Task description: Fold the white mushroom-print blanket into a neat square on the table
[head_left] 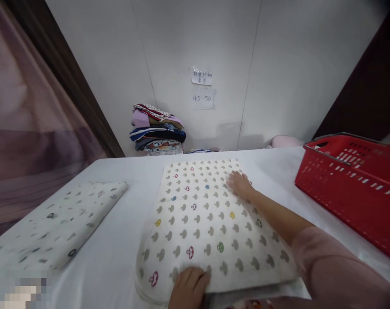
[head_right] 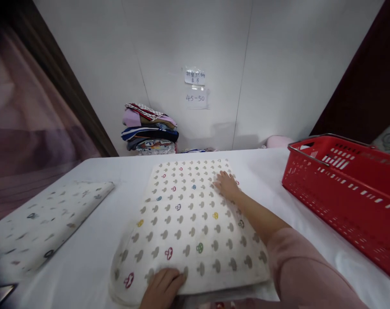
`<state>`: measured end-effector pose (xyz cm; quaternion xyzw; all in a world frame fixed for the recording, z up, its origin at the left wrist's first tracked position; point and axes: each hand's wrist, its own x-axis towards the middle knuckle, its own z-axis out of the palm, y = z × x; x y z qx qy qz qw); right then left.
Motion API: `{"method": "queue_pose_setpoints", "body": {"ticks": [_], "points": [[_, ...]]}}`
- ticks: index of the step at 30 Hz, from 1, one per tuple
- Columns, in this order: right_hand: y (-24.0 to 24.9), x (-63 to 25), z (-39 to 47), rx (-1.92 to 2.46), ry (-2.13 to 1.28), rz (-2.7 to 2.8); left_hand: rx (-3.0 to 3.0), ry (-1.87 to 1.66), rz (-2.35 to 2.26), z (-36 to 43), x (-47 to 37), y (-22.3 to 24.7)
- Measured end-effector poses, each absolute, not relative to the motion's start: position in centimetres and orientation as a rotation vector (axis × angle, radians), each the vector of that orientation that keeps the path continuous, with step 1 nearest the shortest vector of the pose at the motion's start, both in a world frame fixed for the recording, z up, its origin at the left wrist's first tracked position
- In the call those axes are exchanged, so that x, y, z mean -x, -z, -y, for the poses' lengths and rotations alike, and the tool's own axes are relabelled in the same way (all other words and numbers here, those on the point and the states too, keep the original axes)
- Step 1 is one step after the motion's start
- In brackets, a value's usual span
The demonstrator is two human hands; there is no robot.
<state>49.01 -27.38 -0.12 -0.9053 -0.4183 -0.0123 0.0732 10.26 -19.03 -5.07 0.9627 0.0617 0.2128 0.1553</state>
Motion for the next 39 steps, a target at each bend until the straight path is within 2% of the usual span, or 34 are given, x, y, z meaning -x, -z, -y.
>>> {"method": "queue_pose_setpoints", "body": {"ticks": [4, 7, 12, 18, 23, 28, 33, 39], "points": [[0.5, -44.3, 31.3, 2.702, -0.011, 1.274, -2.749, -0.632, -0.200, 19.6, -10.4, 4.1], [0.5, -42.4, 33.7, 2.734, -0.133, 1.228, -2.782, -0.517, -0.210, 20.0, -10.3, 2.8], [0.0, -40.1, 35.9, 2.688, -0.012, 1.210, -2.825, -0.414, -0.161, 20.2, -10.3, 1.3], [-0.3, -36.1, 38.0, 2.587, -0.159, 1.130, -2.886, -0.395, -0.151, 20.3, -10.1, 0.8], [-0.9, -34.9, 43.0, 2.184, -0.055, 0.562, -2.906, -0.422, -0.103, 20.4, -10.2, 0.3], [-1.3, -33.6, 49.8, 1.855, -0.207, 0.069, -2.918, -0.433, -0.058, 20.3, -10.4, 0.3], [-1.5, -30.3, 52.0, 1.907, -0.481, 0.005, -2.940, -0.458, -0.034, 20.3, -10.4, 0.3], [-2.2, -29.0, 50.9, 2.059, -0.587, 0.070, -2.943, -0.476, -0.021, 20.3, -10.4, 0.3]]}}
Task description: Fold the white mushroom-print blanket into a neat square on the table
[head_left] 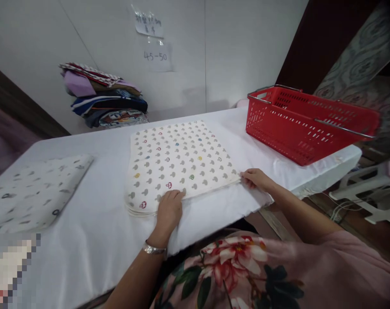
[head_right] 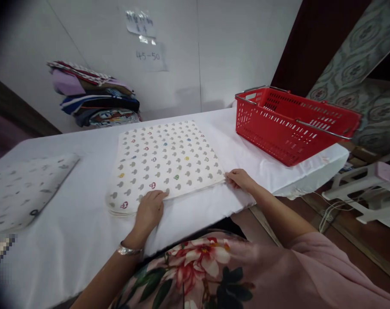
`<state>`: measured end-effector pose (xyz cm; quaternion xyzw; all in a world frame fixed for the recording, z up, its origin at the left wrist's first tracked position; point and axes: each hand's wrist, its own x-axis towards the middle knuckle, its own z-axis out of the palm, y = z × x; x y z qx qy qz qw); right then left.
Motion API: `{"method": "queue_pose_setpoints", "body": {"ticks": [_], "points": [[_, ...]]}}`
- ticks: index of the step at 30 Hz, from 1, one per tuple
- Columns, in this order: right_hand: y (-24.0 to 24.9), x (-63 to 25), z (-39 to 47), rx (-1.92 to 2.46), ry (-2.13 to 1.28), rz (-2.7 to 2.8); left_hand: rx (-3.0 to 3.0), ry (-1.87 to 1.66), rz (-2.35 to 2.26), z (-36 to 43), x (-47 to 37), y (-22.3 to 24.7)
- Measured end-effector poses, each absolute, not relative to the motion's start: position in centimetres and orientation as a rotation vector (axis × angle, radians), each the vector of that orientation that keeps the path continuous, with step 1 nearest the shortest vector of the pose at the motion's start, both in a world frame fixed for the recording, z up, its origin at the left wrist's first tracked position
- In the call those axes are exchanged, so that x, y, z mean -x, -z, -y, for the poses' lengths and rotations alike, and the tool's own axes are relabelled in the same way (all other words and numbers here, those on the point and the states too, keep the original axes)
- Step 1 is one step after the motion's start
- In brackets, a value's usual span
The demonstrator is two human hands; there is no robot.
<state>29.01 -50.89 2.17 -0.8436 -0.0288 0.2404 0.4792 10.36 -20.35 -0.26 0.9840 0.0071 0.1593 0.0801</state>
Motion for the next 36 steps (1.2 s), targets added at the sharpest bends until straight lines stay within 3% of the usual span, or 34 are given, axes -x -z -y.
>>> {"method": "queue_pose_setpoints", "body": {"ticks": [12, 23, 36], "points": [[-2.7, -30.1, 50.1, 2.066, -0.711, 0.075, -2.921, -0.459, -0.036, 20.2, -10.3, 0.4], [-2.7, -30.0, 49.2, 2.345, -0.809, 0.111, -2.889, -0.448, -0.056, 20.2, -10.1, 0.4], [-1.9, -29.7, 49.5, 2.297, -0.614, 0.199, -2.889, -0.464, -0.098, 20.4, -9.9, 0.4]]}}
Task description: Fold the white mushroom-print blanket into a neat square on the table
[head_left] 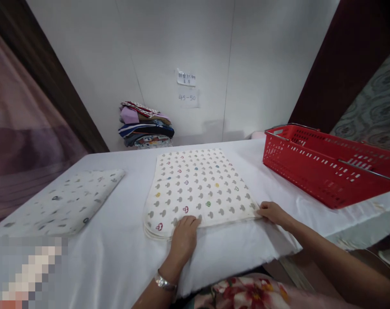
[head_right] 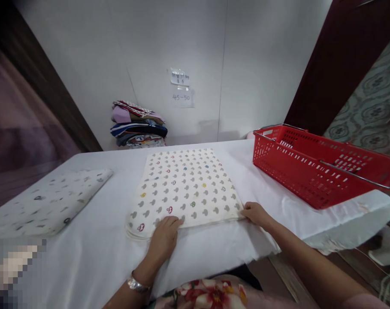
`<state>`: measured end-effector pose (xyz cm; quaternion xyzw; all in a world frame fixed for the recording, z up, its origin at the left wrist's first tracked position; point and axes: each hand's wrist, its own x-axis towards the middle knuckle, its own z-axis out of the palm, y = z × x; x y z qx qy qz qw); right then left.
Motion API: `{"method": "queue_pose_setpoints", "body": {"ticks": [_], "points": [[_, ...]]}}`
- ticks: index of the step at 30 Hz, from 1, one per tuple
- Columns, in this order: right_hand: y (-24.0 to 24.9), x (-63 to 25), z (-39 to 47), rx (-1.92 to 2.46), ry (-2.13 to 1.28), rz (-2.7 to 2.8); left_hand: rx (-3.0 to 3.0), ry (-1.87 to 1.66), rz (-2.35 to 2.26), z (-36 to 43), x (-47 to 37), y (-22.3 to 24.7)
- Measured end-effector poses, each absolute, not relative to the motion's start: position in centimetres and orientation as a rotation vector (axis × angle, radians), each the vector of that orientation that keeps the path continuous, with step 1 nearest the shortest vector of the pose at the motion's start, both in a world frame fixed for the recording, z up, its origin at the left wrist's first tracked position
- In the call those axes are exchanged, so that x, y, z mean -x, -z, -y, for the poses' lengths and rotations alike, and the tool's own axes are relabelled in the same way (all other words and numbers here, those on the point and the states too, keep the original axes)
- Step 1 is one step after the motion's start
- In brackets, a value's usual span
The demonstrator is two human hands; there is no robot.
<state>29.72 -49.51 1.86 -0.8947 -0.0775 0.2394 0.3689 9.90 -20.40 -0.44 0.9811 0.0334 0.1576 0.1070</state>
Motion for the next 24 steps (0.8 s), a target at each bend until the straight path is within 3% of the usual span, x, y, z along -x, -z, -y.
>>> {"method": "queue_pose_setpoints", "body": {"ticks": [6, 13, 17, 24], "points": [[-1.6, -30.1, 50.5, 2.324, -0.571, 0.190, -2.887, -0.457, -0.024, 20.9, -9.8, 0.1], [0.1, -30.3, 51.4, 2.827, -0.076, 0.735, -2.886, -0.393, -0.062, 21.7, -9.6, 0.3], [0.3, -29.3, 49.4, 2.517, 0.315, 1.309, -2.901, -0.413, -0.071, 21.9, -9.4, 0.5], [1.3, -25.2, 41.0, 2.019, 0.314, 1.911, -2.938, -0.483, -0.096, 22.1, -9.3, 0.7]]}}
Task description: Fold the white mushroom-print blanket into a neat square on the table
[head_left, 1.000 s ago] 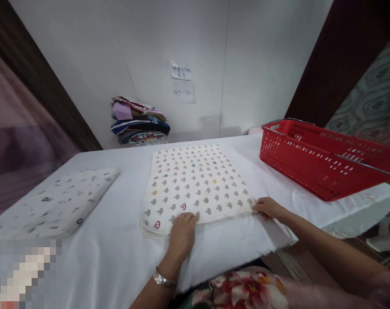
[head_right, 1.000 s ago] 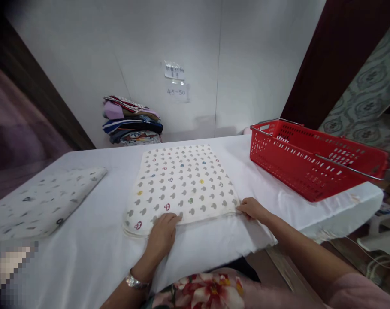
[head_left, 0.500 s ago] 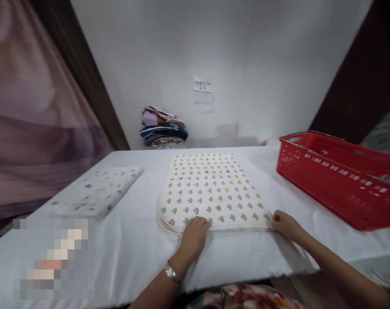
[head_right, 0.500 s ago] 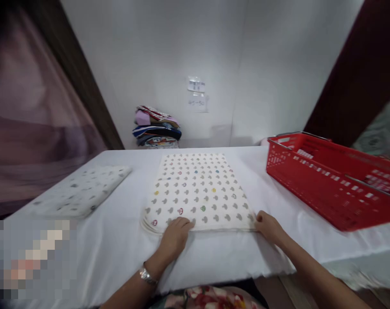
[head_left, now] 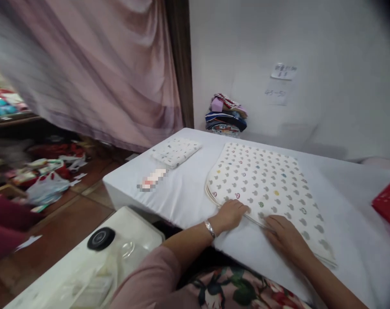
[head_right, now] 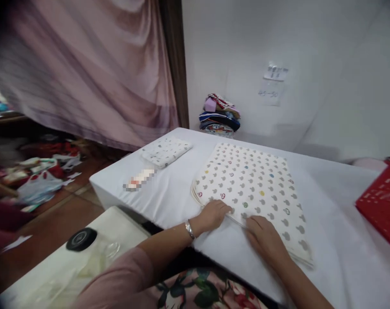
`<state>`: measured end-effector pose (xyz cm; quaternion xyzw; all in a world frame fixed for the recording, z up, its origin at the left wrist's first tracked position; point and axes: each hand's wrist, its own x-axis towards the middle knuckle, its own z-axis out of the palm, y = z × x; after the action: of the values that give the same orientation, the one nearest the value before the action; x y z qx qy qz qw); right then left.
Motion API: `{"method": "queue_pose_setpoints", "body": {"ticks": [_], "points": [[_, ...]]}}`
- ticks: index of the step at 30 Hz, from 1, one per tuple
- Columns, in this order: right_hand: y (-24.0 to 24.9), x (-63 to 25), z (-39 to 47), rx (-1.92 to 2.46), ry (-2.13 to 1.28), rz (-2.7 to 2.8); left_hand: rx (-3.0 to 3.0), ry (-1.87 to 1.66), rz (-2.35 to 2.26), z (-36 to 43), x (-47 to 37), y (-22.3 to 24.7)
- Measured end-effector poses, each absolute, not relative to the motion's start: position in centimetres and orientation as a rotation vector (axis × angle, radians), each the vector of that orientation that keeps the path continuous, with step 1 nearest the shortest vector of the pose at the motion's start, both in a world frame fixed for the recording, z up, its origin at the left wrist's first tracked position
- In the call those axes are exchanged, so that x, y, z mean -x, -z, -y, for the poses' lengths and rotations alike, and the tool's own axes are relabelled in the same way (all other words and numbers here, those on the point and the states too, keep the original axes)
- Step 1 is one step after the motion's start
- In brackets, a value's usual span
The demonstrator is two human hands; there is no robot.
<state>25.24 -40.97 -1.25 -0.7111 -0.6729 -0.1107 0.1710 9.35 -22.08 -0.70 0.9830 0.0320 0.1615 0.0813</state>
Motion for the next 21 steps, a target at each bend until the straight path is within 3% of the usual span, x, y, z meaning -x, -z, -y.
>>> {"method": "queue_pose_setpoints", "body": {"ticks": [12, 21], "points": [[2.3, -23.9, 37.7, 1.921, 0.293, 1.973, -2.995, -0.596, -0.447, 18.9, -6.1, 0.7], [-0.5, -20.1, 32.5, 1.968, 0.076, 2.072, -2.670, -0.775, -0.975, 16.9, -3.4, -0.3]]}}
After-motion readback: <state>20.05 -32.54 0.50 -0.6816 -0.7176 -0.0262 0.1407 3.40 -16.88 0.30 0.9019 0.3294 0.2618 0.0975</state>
